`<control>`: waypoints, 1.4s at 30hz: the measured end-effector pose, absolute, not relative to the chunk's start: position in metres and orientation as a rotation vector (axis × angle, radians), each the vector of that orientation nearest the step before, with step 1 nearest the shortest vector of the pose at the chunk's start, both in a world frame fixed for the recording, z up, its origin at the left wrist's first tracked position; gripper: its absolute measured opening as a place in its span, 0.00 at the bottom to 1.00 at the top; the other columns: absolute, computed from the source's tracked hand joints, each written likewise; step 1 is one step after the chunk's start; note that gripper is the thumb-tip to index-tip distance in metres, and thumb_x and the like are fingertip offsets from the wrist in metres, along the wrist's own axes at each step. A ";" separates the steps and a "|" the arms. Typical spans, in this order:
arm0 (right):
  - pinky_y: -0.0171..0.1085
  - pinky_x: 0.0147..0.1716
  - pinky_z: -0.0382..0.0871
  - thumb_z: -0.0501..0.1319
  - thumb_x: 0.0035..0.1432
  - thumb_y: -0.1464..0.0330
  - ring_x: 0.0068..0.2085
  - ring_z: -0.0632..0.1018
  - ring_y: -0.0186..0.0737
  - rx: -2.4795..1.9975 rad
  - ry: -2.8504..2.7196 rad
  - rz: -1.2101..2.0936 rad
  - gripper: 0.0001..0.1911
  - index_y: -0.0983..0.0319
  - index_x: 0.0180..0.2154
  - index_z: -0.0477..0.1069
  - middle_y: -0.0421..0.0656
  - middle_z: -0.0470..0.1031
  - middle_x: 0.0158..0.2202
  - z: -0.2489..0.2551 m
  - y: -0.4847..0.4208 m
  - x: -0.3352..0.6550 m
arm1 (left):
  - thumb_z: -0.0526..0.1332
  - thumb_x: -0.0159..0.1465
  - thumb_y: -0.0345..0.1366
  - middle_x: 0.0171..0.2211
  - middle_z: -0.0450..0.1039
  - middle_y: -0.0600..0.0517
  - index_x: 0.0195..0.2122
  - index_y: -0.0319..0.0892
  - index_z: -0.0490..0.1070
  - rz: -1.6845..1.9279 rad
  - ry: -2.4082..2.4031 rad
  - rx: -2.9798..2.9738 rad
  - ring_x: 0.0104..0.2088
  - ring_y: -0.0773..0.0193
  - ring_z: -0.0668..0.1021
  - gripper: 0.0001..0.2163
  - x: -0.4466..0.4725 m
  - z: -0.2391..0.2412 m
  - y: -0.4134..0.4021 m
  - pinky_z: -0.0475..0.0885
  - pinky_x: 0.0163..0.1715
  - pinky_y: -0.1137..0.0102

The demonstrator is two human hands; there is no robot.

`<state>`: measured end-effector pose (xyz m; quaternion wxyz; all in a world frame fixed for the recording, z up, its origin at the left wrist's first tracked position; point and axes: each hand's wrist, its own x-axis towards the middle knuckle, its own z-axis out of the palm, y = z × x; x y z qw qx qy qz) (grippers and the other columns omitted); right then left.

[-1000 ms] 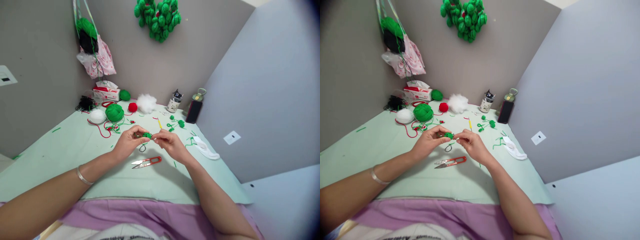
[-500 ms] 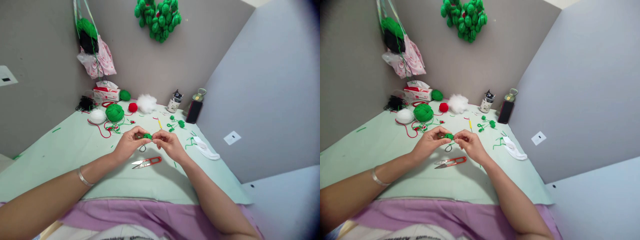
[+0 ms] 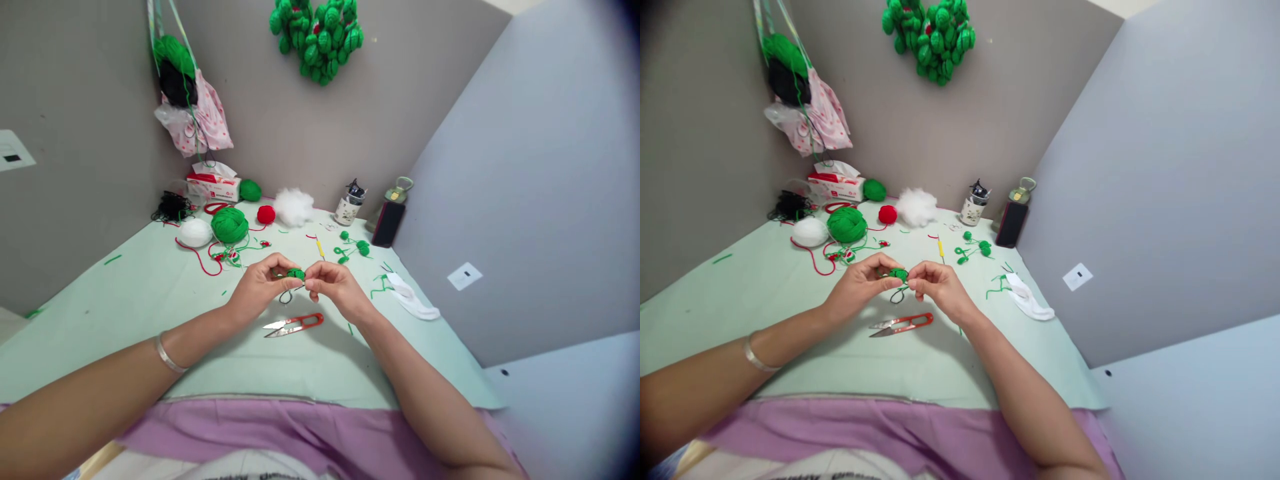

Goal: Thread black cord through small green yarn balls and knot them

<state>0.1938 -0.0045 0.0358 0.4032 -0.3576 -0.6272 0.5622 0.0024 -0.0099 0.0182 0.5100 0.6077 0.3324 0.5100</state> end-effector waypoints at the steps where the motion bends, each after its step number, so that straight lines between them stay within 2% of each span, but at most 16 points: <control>1: 0.33 0.26 0.64 0.68 0.51 0.66 0.23 0.69 0.29 -0.901 -1.571 1.422 0.08 0.63 0.30 0.73 0.37 0.69 0.25 0.036 -0.005 0.192 | 0.69 0.56 0.38 0.31 0.70 0.54 0.34 0.41 0.71 1.224 0.798 1.461 0.32 0.68 0.71 0.10 0.003 0.018 -0.010 0.66 0.33 0.71; 9: 0.34 0.28 0.69 0.68 0.50 0.63 0.24 0.72 0.31 -1.011 -1.542 1.384 0.11 0.63 0.32 0.70 0.37 0.72 0.25 0.036 -0.011 0.185 | 0.69 0.55 0.40 0.33 0.71 0.52 0.37 0.40 0.72 1.171 0.827 1.475 0.34 0.64 0.74 0.12 0.003 0.015 -0.008 0.68 0.35 0.70; 15: 0.39 0.37 0.74 0.63 0.50 0.71 0.29 0.78 0.34 -0.967 -1.436 1.517 0.13 0.61 0.39 0.67 0.37 0.75 0.29 0.041 -0.018 0.179 | 0.67 0.55 0.34 0.35 0.65 0.52 0.36 0.42 0.75 1.197 0.871 1.693 0.38 0.64 0.73 0.07 0.004 0.017 -0.008 0.69 0.44 0.67; 21: 0.41 0.37 0.74 0.60 0.52 0.71 0.30 0.77 0.36 -0.973 -1.439 1.539 0.12 0.60 0.40 0.64 0.38 0.74 0.28 0.041 -0.017 0.181 | 0.66 0.55 0.33 0.36 0.64 0.53 0.35 0.43 0.75 1.153 0.875 1.707 0.39 0.63 0.73 0.06 0.003 0.018 -0.007 0.70 0.47 0.64; 23: 0.40 0.37 0.73 0.58 0.56 0.69 0.31 0.77 0.36 -1.039 -1.644 1.403 0.09 0.60 0.41 0.65 0.39 0.74 0.30 0.038 -0.017 0.184 | 0.65 0.55 0.34 0.36 0.65 0.52 0.34 0.42 0.75 1.108 0.910 1.699 0.39 0.62 0.73 0.06 0.003 0.014 -0.006 0.70 0.45 0.64; 27: 0.37 0.35 0.68 0.56 0.61 0.68 0.32 0.74 0.35 -1.180 -2.019 0.714 0.06 0.59 0.39 0.70 0.42 0.73 0.36 0.033 -0.017 0.187 | 0.65 0.55 0.38 0.35 0.65 0.52 0.34 0.42 0.75 1.013 0.958 1.674 0.34 0.64 0.72 0.07 0.002 0.008 -0.004 0.70 0.36 0.67; 29: 0.36 0.35 0.67 0.56 0.62 0.68 0.33 0.74 0.34 -1.139 -2.046 0.562 0.06 0.59 0.38 0.71 0.43 0.72 0.37 0.032 -0.016 0.187 | 0.66 0.55 0.40 0.34 0.66 0.53 0.34 0.42 0.75 0.996 0.962 1.666 0.33 0.64 0.72 0.09 0.001 0.009 -0.003 0.69 0.34 0.68; 38: 0.35 0.31 0.65 0.63 0.57 0.65 0.32 0.71 0.35 -1.016 -1.858 0.844 0.07 0.61 0.29 0.73 0.42 0.71 0.33 0.033 -0.013 0.182 | 0.67 0.53 0.40 0.31 0.68 0.53 0.30 0.42 0.75 0.989 0.964 1.695 0.31 0.65 0.72 0.08 0.003 0.014 -0.005 0.67 0.32 0.70; 42: 0.33 0.26 0.62 0.66 0.54 0.65 0.26 0.67 0.31 -1.000 -1.554 0.960 0.07 0.62 0.28 0.73 0.40 0.70 0.27 0.042 -0.004 0.195 | 0.69 0.51 0.41 0.30 0.71 0.53 0.30 0.41 0.74 0.861 0.905 1.662 0.29 0.65 0.72 0.10 0.008 0.010 -0.010 0.66 0.30 0.71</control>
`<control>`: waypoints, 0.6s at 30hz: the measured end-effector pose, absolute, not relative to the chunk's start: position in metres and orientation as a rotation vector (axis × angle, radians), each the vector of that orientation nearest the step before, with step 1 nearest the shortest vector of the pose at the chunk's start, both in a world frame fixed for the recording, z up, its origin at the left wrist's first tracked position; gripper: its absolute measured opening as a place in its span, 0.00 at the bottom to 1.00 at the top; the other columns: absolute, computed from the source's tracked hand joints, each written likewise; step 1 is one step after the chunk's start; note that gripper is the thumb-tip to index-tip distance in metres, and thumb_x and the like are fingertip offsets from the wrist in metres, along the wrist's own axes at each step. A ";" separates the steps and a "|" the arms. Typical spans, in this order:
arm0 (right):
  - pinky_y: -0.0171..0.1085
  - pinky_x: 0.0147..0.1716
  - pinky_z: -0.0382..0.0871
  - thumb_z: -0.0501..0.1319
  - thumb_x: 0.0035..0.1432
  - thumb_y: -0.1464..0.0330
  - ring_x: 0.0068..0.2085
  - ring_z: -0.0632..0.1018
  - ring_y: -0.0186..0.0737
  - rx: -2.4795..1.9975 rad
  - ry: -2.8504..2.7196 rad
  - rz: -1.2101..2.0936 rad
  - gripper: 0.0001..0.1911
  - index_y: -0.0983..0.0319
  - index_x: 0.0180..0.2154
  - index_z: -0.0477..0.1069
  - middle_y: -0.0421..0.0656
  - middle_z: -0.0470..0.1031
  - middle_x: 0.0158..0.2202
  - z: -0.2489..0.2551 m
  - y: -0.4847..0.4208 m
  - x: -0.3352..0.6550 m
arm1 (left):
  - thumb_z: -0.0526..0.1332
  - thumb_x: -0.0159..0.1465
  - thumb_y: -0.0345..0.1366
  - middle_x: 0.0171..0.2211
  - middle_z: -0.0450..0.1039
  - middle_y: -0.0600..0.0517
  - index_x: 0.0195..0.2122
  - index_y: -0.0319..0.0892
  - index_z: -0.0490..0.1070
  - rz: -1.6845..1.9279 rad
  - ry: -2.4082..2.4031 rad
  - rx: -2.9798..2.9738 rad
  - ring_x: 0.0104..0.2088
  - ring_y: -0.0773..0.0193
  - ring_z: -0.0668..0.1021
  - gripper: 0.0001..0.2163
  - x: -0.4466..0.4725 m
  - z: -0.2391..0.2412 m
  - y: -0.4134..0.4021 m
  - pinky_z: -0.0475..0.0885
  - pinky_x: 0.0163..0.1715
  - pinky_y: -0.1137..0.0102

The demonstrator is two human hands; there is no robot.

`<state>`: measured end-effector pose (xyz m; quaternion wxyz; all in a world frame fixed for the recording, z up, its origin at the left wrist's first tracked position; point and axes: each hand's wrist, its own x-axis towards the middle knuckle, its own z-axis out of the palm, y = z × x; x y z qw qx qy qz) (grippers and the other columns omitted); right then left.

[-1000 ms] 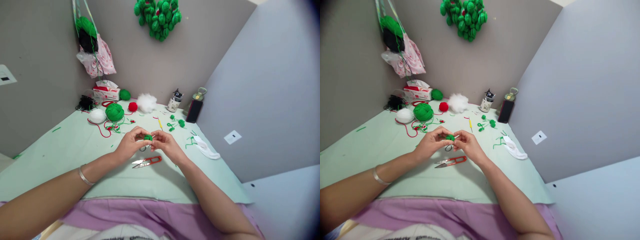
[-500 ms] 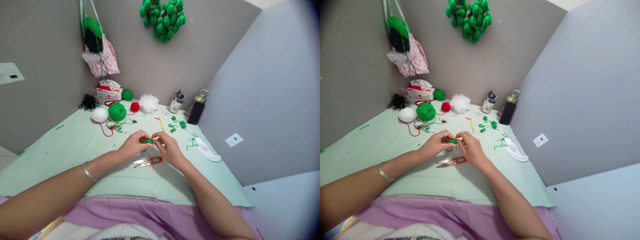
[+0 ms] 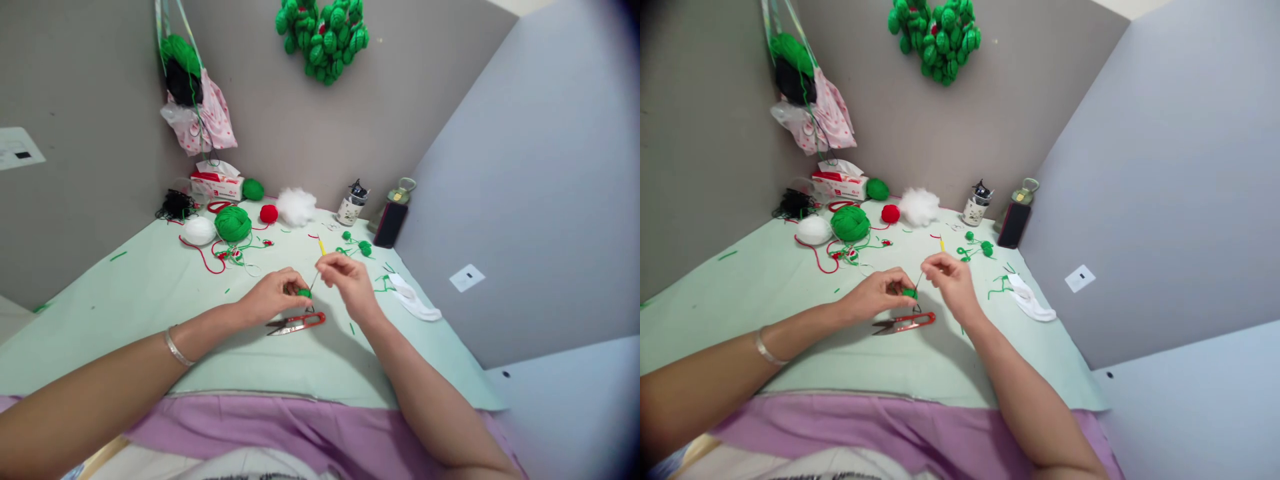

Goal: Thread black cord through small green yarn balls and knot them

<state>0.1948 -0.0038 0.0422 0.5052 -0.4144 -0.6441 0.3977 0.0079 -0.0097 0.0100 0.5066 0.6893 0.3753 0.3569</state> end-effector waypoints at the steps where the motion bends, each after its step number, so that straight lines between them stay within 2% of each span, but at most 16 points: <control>1: 0.32 0.24 0.60 0.66 0.54 0.64 0.24 0.65 0.30 -0.997 -1.467 0.977 0.08 0.62 0.29 0.72 0.39 0.70 0.27 0.045 -0.001 0.199 | 0.69 0.51 0.41 0.29 0.71 0.53 0.29 0.41 0.73 0.781 0.877 1.655 0.27 0.65 0.72 0.11 0.009 0.008 -0.011 0.65 0.28 0.71; 5: 0.29 0.16 0.48 0.64 0.55 0.58 0.18 0.63 0.27 -1.017 -1.312 1.292 0.14 0.61 0.32 0.65 0.38 0.73 0.25 0.054 0.002 0.208 | 0.67 0.55 0.44 0.26 0.73 0.54 0.32 0.40 0.73 0.570 0.739 1.609 0.27 0.65 0.73 0.12 0.009 0.004 -0.011 0.65 0.28 0.71; 9: 0.28 0.15 0.48 0.63 0.56 0.58 0.14 0.57 0.26 -0.974 -1.405 1.708 0.14 0.61 0.31 0.63 0.33 0.64 0.15 0.055 -0.005 0.204 | 0.65 0.58 0.45 0.36 0.74 0.50 0.40 0.41 0.74 0.675 0.639 1.410 0.36 0.61 0.77 0.14 0.004 0.009 -0.006 0.71 0.40 0.66; 11: 0.27 0.15 0.44 0.63 0.57 0.59 0.15 0.53 0.24 -0.936 -1.401 1.732 0.14 0.61 0.30 0.62 0.30 0.58 0.13 0.055 -0.007 0.203 | 0.64 0.59 0.46 0.39 0.74 0.49 0.42 0.42 0.73 0.678 0.613 1.277 0.36 0.60 0.78 0.15 0.001 0.012 -0.005 0.72 0.44 0.62; 14: 0.27 0.16 0.39 0.64 0.56 0.59 0.16 0.48 0.23 -0.924 -1.336 1.663 0.16 0.61 0.28 0.61 0.29 0.51 0.14 0.055 -0.003 0.206 | 0.62 0.61 0.47 0.37 0.74 0.47 0.38 0.41 0.72 0.639 0.564 1.195 0.33 0.61 0.78 0.14 0.000 0.015 -0.007 0.73 0.41 0.62; 18: 0.28 0.16 0.37 0.66 0.53 0.59 0.17 0.47 0.23 -0.965 -1.270 1.527 0.16 0.61 0.28 0.62 0.28 0.50 0.14 0.052 0.009 0.215 | 0.61 0.63 0.46 0.35 0.75 0.47 0.39 0.41 0.72 0.635 0.560 1.187 0.30 0.64 0.77 0.13 -0.001 0.018 -0.008 0.73 0.37 0.65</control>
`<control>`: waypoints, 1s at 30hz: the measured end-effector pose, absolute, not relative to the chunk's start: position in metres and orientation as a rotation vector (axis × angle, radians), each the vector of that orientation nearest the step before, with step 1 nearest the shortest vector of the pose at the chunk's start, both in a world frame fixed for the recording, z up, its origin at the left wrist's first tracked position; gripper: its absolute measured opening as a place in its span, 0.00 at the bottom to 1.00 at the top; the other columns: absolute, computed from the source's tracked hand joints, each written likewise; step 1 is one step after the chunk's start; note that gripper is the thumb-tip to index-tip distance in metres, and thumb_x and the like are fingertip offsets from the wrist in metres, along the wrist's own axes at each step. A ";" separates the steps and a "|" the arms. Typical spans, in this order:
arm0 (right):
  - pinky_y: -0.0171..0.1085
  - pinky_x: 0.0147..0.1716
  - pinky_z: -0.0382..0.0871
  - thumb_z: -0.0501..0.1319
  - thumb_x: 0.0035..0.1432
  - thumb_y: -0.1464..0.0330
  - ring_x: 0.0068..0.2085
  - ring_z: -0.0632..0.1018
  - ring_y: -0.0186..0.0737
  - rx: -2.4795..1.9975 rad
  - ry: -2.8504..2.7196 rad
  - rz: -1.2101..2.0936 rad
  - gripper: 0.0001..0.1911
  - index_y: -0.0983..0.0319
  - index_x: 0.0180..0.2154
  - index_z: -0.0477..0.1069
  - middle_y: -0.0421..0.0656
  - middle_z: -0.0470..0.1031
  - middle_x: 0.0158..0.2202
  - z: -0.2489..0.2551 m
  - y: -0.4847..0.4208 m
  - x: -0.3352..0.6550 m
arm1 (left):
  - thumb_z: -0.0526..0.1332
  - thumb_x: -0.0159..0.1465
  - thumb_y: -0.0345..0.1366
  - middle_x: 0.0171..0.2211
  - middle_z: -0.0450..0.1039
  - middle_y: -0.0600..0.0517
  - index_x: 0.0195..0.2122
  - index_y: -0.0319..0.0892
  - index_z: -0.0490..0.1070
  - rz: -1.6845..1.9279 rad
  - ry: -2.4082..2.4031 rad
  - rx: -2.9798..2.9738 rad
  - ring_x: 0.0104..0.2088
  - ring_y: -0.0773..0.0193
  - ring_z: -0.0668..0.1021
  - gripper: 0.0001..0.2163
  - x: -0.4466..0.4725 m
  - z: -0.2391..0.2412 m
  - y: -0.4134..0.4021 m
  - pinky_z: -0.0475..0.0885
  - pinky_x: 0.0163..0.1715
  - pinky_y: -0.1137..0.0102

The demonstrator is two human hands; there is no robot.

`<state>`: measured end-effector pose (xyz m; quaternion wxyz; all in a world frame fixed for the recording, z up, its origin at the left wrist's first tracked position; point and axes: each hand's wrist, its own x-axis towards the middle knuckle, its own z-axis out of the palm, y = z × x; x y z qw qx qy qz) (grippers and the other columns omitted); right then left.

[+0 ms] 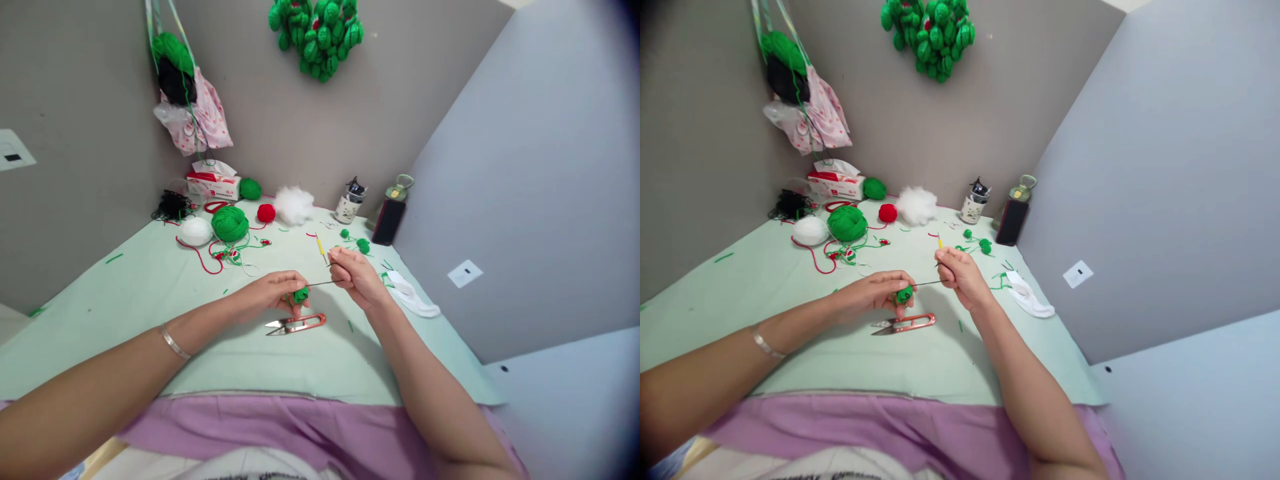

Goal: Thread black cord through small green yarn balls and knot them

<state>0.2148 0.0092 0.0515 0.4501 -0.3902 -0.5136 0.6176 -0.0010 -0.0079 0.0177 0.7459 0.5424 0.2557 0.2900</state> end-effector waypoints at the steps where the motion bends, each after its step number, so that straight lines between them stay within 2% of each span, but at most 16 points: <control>1: 0.28 0.16 0.37 0.67 0.52 0.59 0.17 0.47 0.23 -0.990 -1.261 1.468 0.16 0.61 0.29 0.63 0.28 0.50 0.14 0.050 0.013 0.218 | 0.61 0.63 0.45 0.34 0.75 0.48 0.41 0.42 0.71 0.648 0.570 1.181 0.28 0.65 0.76 0.13 -0.002 0.019 -0.007 0.72 0.36 0.66; 5: 0.29 0.16 0.37 0.69 0.46 0.59 0.17 0.48 0.23 -1.088 -1.221 1.250 0.18 0.62 0.28 0.64 0.29 0.52 0.14 0.042 0.032 0.234 | 0.60 0.63 0.42 0.28 0.72 0.53 0.46 0.45 0.69 0.735 0.558 1.139 0.24 0.69 0.72 0.11 -0.006 0.026 -0.003 0.69 0.30 0.71; 8: 0.29 0.16 0.37 0.70 0.43 0.58 0.16 0.49 0.23 -1.123 -1.194 1.208 0.19 0.62 0.27 0.64 0.29 0.52 0.14 0.037 0.042 0.244 | 0.60 0.63 0.41 0.26 0.70 0.53 0.42 0.43 0.72 0.743 0.509 1.125 0.23 0.70 0.70 0.10 -0.008 0.029 -0.001 0.68 0.27 0.72; 12: 0.29 0.17 0.38 0.69 0.46 0.59 0.17 0.49 0.22 -1.178 -1.268 1.226 0.18 0.63 0.28 0.64 0.29 0.53 0.15 0.031 0.046 0.246 | 0.57 0.65 0.42 0.27 0.71 0.50 0.38 0.39 0.74 0.709 0.488 1.103 0.23 0.70 0.70 0.12 -0.008 0.027 0.000 0.70 0.27 0.72; 17: 0.29 0.17 0.40 0.64 0.52 0.60 0.17 0.50 0.24 -1.188 -1.375 1.186 0.13 0.62 0.30 0.65 0.29 0.52 0.15 0.029 0.039 0.238 | 0.57 0.66 0.39 0.34 0.73 0.47 0.38 0.35 0.75 0.747 0.525 1.060 0.27 0.68 0.74 0.12 -0.009 0.027 0.002 0.74 0.34 0.69; 19: 0.29 0.18 0.47 0.61 0.56 0.60 0.17 0.56 0.25 -1.194 -1.495 1.149 0.12 0.63 0.33 0.67 0.32 0.58 0.16 0.030 0.034 0.235 | 0.57 0.66 0.39 0.36 0.73 0.46 0.39 0.34 0.76 0.768 0.539 1.044 0.28 0.68 0.75 0.13 -0.010 0.026 0.004 0.75 0.36 0.69; 20: 0.29 0.19 0.52 0.60 0.57 0.60 0.18 0.60 0.26 -1.207 -1.588 1.122 0.12 0.63 0.37 0.68 0.34 0.64 0.20 0.031 0.031 0.233 | 0.57 0.66 0.39 0.37 0.73 0.46 0.40 0.34 0.76 0.776 0.544 1.041 0.29 0.67 0.75 0.13 -0.011 0.026 0.005 0.75 0.36 0.69; 22: 0.32 0.24 0.62 0.57 0.60 0.61 0.23 0.69 0.29 -1.263 -1.787 0.964 0.16 0.61 0.47 0.68 0.42 0.74 0.34 0.033 0.024 0.231 | 0.57 0.66 0.39 0.39 0.74 0.45 0.43 0.35 0.77 0.795 0.555 1.049 0.31 0.66 0.76 0.14 -0.013 0.024 0.007 0.75 0.38 0.68; 24: 0.35 0.31 0.66 0.56 0.63 0.63 0.29 0.73 0.31 -1.323 -1.947 0.669 0.16 0.59 0.51 0.68 0.46 0.73 0.45 0.037 0.016 0.228 | 0.58 0.66 0.40 0.40 0.75 0.45 0.44 0.35 0.77 0.833 0.564 1.062 0.34 0.64 0.78 0.14 -0.016 0.023 0.011 0.75 0.43 0.65; 26: 0.35 0.36 0.66 0.55 0.64 0.65 0.33 0.73 0.33 -1.319 -2.101 0.470 0.12 0.59 0.47 0.71 0.44 0.73 0.44 0.042 0.007 0.225 | 0.59 0.66 0.40 0.41 0.76 0.45 0.45 0.36 0.77 0.880 0.577 1.072 0.39 0.62 0.78 0.14 -0.019 0.023 0.014 0.73 0.49 0.62; 28: 0.34 0.37 0.65 0.57 0.63 0.65 0.35 0.73 0.34 -1.241 -2.334 0.561 0.09 0.59 0.42 0.73 0.42 0.74 0.39 0.046 -0.004 0.219 | 0.61 0.64 0.40 0.43 0.76 0.45 0.45 0.37 0.77 0.918 0.616 1.081 0.43 0.60 0.78 0.13 -0.021 0.024 0.017 0.70 0.53 0.60; 30: 0.33 0.37 0.65 0.62 0.59 0.63 0.36 0.74 0.35 -1.119 -2.589 0.747 0.10 0.59 0.42 0.74 0.41 0.74 0.38 0.048 -0.015 0.211 | 0.63 0.62 0.40 0.45 0.77 0.45 0.45 0.38 0.77 0.929 0.688 1.106 0.47 0.58 0.77 0.14 -0.022 0.027 0.018 0.69 0.55 0.60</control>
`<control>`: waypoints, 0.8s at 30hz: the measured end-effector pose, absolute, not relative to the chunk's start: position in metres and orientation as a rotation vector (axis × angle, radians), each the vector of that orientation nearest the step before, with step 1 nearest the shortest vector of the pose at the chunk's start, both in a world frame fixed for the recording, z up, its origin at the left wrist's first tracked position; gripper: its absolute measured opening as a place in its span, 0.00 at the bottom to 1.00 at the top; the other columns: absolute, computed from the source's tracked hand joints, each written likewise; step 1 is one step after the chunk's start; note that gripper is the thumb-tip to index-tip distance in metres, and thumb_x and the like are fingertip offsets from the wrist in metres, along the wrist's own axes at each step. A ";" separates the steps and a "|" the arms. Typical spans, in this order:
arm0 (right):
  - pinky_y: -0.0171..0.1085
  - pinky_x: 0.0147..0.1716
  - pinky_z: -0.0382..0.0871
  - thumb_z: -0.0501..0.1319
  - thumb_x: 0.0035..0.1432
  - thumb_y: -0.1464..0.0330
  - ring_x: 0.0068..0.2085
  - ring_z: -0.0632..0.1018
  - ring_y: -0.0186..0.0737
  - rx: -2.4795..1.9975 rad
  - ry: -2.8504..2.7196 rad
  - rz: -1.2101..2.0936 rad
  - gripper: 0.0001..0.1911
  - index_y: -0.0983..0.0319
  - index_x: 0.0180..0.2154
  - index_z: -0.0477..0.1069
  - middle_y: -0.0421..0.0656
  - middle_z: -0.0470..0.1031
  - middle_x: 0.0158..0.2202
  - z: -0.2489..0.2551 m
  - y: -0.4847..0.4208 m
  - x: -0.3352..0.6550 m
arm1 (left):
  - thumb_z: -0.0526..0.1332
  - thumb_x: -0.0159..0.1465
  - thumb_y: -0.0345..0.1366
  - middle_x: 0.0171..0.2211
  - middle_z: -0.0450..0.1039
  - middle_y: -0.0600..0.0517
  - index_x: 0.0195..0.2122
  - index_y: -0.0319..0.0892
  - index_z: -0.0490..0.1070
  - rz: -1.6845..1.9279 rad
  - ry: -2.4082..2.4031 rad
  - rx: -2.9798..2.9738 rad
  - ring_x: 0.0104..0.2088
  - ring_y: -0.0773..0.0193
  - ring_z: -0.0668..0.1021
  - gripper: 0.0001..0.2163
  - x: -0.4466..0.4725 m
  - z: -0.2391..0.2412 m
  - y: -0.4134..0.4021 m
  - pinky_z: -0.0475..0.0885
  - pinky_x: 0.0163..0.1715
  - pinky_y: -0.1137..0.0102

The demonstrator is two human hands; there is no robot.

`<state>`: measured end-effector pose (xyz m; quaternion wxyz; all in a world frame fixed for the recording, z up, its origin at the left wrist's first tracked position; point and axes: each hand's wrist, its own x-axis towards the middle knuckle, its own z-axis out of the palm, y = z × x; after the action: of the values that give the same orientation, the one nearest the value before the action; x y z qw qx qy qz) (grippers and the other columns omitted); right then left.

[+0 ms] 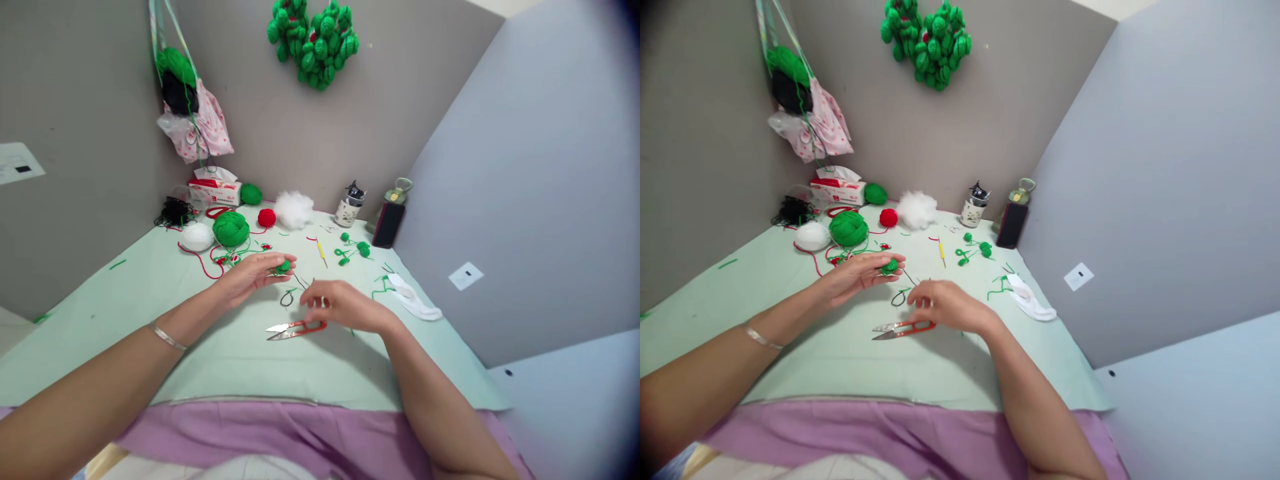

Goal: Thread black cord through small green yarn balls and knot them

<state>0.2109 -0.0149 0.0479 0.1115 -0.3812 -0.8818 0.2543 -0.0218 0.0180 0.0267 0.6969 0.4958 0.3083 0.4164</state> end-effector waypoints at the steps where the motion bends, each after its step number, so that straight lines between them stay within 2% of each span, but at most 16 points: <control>1: 0.33 0.37 0.65 0.65 0.56 0.63 0.38 0.74 0.36 -1.069 -2.695 0.784 0.12 0.59 0.43 0.73 0.42 0.74 0.39 0.047 -0.020 0.206 | 0.65 0.60 0.39 0.46 0.77 0.45 0.45 0.39 0.77 0.925 0.725 1.123 0.49 0.58 0.76 0.14 -0.022 0.027 0.018 0.68 0.56 0.60; 4: 0.34 0.38 0.64 0.66 0.54 0.67 0.40 0.73 0.38 -0.996 -2.871 0.696 0.13 0.60 0.43 0.74 0.44 0.73 0.40 0.044 -0.030 0.195 | 0.68 0.57 0.39 0.49 0.75 0.45 0.47 0.40 0.76 0.902 0.797 1.190 0.51 0.56 0.75 0.17 -0.021 0.026 0.020 0.67 0.56 0.59; 7: 0.33 0.38 0.64 0.60 0.59 0.70 0.36 0.73 0.36 -0.977 -2.858 0.736 0.08 0.61 0.40 0.75 0.44 0.74 0.38 0.044 -0.028 0.196 | 0.69 0.55 0.39 0.51 0.75 0.45 0.50 0.42 0.74 0.875 0.829 1.300 0.50 0.55 0.76 0.21 -0.021 0.017 0.025 0.65 0.56 0.57; 11: 0.32 0.35 0.66 0.53 0.63 0.69 0.33 0.75 0.34 -1.030 -2.581 1.223 0.11 0.63 0.40 0.73 0.43 0.76 0.35 0.054 -0.013 0.213 | 0.69 0.55 0.40 0.52 0.74 0.45 0.52 0.43 0.73 0.888 0.847 1.470 0.52 0.53 0.74 0.23 -0.022 0.008 0.029 0.65 0.54 0.57; 14: 0.32 0.30 0.65 0.52 0.66 0.63 0.28 0.71 0.31 -1.021 -2.257 1.469 0.13 0.64 0.39 0.70 0.40 0.70 0.29 0.060 -0.005 0.223 | 0.68 0.55 0.39 0.53 0.73 0.45 0.52 0.44 0.73 0.937 0.829 1.527 0.54 0.53 0.72 0.22 -0.022 0.007 0.029 0.66 0.53 0.59; 18: 0.31 0.25 0.56 0.54 0.65 0.56 0.26 0.62 0.29 -1.075 -2.089 1.222 0.18 0.64 0.37 0.71 0.37 0.64 0.26 0.061 -0.003 0.221 | 0.67 0.56 0.38 0.54 0.72 0.46 0.53 0.45 0.73 0.947 0.835 1.561 0.52 0.53 0.74 0.23 -0.019 0.011 0.025 0.68 0.50 0.60; 24: 0.33 0.27 0.55 0.59 0.59 0.52 0.27 0.61 0.31 -1.196 -2.042 1.068 0.21 0.64 0.36 0.74 0.38 0.66 0.27 0.052 -0.003 0.212 | 0.67 0.56 0.37 0.55 0.72 0.45 0.55 0.45 0.71 0.939 0.771 1.559 0.50 0.54 0.75 0.24 -0.015 0.014 0.019 0.69 0.48 0.61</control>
<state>0.2115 -0.0029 0.0519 0.2692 -0.4435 -0.7575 0.3963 -0.0154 0.0194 0.0137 0.5503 0.6586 0.3259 0.3966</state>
